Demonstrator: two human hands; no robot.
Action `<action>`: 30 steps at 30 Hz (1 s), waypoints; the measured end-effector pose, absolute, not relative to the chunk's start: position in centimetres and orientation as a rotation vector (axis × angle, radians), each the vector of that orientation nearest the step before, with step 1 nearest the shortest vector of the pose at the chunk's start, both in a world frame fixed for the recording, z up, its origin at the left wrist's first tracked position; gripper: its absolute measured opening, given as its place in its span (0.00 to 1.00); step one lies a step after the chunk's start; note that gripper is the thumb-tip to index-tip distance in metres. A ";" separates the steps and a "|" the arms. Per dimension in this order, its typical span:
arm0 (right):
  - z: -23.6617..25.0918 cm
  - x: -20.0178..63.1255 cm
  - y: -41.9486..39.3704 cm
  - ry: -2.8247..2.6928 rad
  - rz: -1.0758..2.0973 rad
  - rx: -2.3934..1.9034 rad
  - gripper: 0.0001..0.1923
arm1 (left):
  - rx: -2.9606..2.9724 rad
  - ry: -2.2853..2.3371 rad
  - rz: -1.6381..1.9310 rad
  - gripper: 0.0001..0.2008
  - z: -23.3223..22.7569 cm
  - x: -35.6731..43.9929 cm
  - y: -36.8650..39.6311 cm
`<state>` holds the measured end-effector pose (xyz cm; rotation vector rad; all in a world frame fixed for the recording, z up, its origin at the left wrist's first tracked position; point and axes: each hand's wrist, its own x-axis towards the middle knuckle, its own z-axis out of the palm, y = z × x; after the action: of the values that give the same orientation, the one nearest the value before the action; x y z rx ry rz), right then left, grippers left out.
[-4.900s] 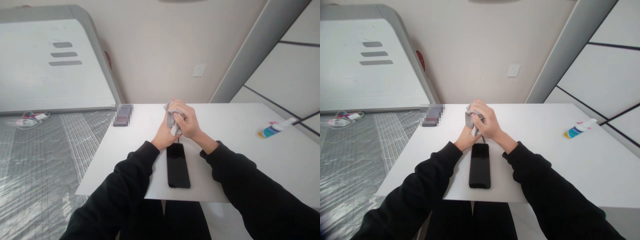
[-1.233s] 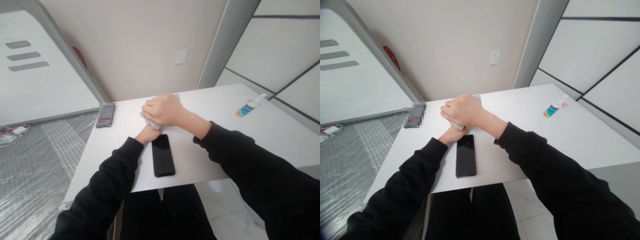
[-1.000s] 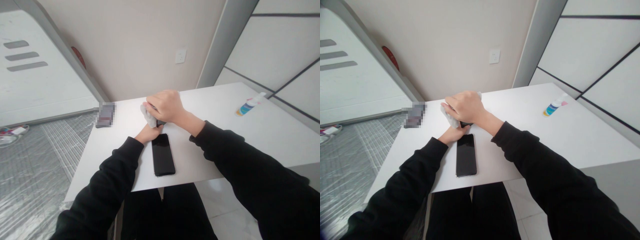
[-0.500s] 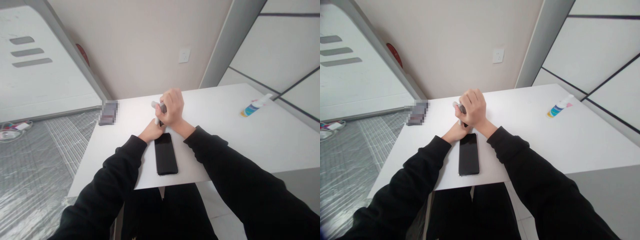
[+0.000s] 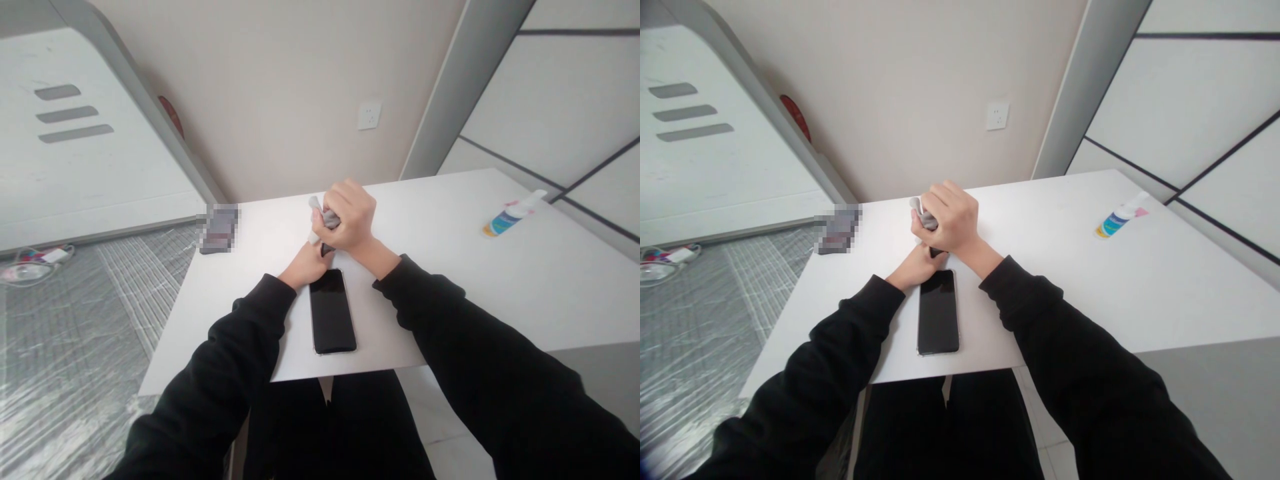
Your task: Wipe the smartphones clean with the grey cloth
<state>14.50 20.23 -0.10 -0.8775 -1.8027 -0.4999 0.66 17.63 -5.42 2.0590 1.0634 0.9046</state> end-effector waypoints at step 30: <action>1.6 18.8 18.7 -1.830 0.809 -0.843 0.21 | 1.955 0.994 1.395 0.36 3.2 -2.3 15.3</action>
<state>18.77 18.68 1.61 -0.8432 -1.8298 0.8088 -2.26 15.33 3.21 1.9555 0.9940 1.3947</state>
